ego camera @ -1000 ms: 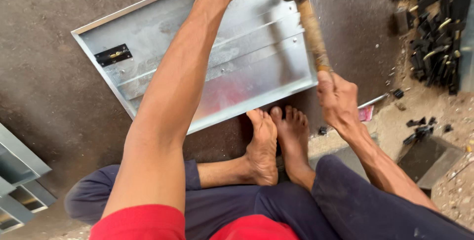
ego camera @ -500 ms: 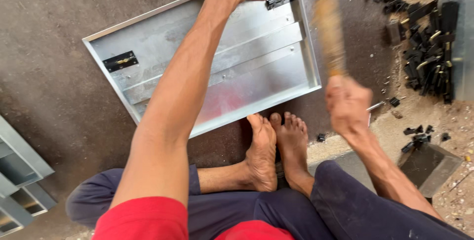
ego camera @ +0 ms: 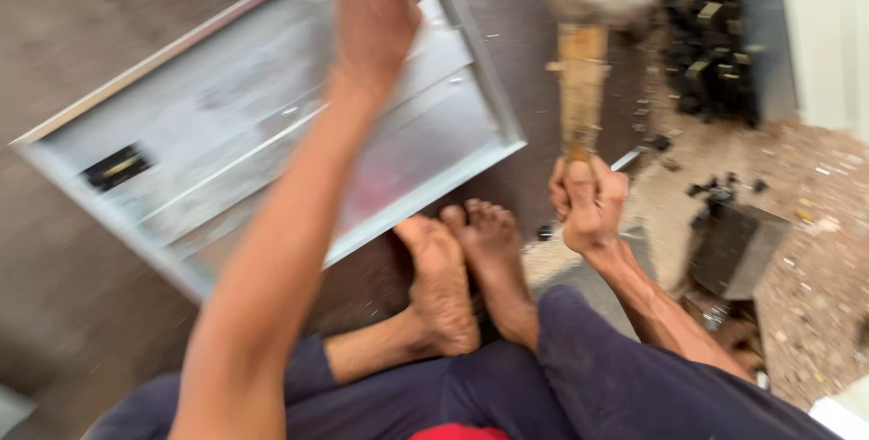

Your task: The person sits on the floor and uses a hammer to attach black metal hinges to a rectangular metal frame. They repeatedly position the hinges and strike them with the hammer to secure them in place.

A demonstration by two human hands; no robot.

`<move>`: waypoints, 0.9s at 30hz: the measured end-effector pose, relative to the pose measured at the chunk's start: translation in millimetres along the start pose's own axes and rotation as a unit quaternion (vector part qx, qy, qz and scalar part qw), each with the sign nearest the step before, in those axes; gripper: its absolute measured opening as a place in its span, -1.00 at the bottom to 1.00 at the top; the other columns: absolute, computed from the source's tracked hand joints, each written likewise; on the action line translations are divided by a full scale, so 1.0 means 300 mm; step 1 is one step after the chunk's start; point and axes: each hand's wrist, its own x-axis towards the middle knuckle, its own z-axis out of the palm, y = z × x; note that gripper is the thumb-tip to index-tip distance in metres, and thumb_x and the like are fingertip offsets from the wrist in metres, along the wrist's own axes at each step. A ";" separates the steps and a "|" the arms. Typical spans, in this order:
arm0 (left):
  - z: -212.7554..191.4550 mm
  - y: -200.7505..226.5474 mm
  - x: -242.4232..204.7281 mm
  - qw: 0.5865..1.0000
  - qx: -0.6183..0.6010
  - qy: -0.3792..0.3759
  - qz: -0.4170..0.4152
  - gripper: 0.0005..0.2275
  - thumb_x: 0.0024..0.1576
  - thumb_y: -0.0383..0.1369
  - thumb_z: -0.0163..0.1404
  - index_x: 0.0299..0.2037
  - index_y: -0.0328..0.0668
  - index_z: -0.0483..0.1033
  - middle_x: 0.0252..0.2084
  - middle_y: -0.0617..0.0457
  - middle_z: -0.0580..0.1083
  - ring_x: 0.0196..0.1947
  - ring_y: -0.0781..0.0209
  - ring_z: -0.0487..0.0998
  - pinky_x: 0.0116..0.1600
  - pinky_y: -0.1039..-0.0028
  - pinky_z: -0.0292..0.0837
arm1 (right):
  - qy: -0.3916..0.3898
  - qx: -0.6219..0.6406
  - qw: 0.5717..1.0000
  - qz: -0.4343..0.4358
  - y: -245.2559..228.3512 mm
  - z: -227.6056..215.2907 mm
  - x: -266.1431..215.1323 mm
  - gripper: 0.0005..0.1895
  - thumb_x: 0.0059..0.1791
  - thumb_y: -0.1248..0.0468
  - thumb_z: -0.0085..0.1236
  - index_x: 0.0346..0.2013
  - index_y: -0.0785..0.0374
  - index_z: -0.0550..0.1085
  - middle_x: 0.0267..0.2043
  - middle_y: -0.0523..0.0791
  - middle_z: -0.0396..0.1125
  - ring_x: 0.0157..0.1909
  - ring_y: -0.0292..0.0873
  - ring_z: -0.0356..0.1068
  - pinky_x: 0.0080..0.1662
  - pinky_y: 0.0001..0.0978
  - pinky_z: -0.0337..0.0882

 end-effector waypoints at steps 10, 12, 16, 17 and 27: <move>0.605 1.052 -0.364 0.809 -0.132 -0.540 -0.192 -0.80 0.01 -0.47 0.12 -0.16 -0.25 0.58 -0.14 -0.18 0.55 -0.19 -0.07 0.66 -0.21 0.23 0.67 | 0.148 0.138 0.979 0.001 0.132 -0.455 -0.082 -0.46 0.25 -0.20 -0.08 -0.26 0.21 0.21 -0.49 -0.19 0.04 -0.56 -0.31 0.05 -0.53 -0.51 0.11; 0.558 1.009 -0.336 0.822 -0.128 -0.515 -0.205 -0.84 0.04 -0.50 0.10 -0.19 -0.18 0.61 -0.14 -0.17 0.56 -0.15 -0.10 0.65 -0.13 0.19 0.64 | 0.158 0.135 0.978 0.023 0.126 -0.479 -0.117 -0.46 0.21 -0.24 -0.10 -0.16 0.21 0.26 -0.49 -0.20 0.05 -0.56 -0.31 0.06 -0.45 -0.47 0.17; 0.281 0.770 -0.162 0.843 -0.400 -0.245 -0.262 -0.79 0.19 -0.29 0.09 -0.10 -0.26 0.50 -0.20 -0.06 0.55 -0.19 0.05 0.65 -0.03 0.25 0.61 | 0.128 0.079 0.988 -0.025 0.105 -0.445 -0.143 -0.44 0.27 -0.16 -0.09 -0.25 0.29 0.25 -0.51 -0.13 0.10 -0.58 -0.28 0.09 -0.52 -0.47 0.15; 0.203 0.685 -0.102 0.820 -0.425 -0.222 -0.314 -0.76 0.22 -0.21 0.04 -0.02 -0.16 0.48 -0.10 0.03 0.53 -0.08 0.07 0.66 0.03 0.33 0.63 | 0.122 0.049 0.990 -0.042 0.120 -0.415 -0.125 -0.39 0.29 -0.18 -0.11 -0.32 0.31 0.26 -0.60 -0.13 0.10 -0.63 -0.29 0.08 -0.56 -0.48 0.13; -0.166 0.056 0.013 0.961 -0.174 -0.153 -0.150 -0.79 0.26 -0.62 0.05 0.06 -0.24 0.46 -0.24 -0.16 0.61 -0.22 0.14 0.71 -0.14 0.31 0.58 | -0.053 -0.006 0.998 -0.029 0.145 -0.196 -0.028 -0.44 0.22 -0.10 -0.22 -0.44 0.26 0.35 -0.66 -0.20 0.17 -0.72 -0.37 0.13 -0.72 -0.50 0.14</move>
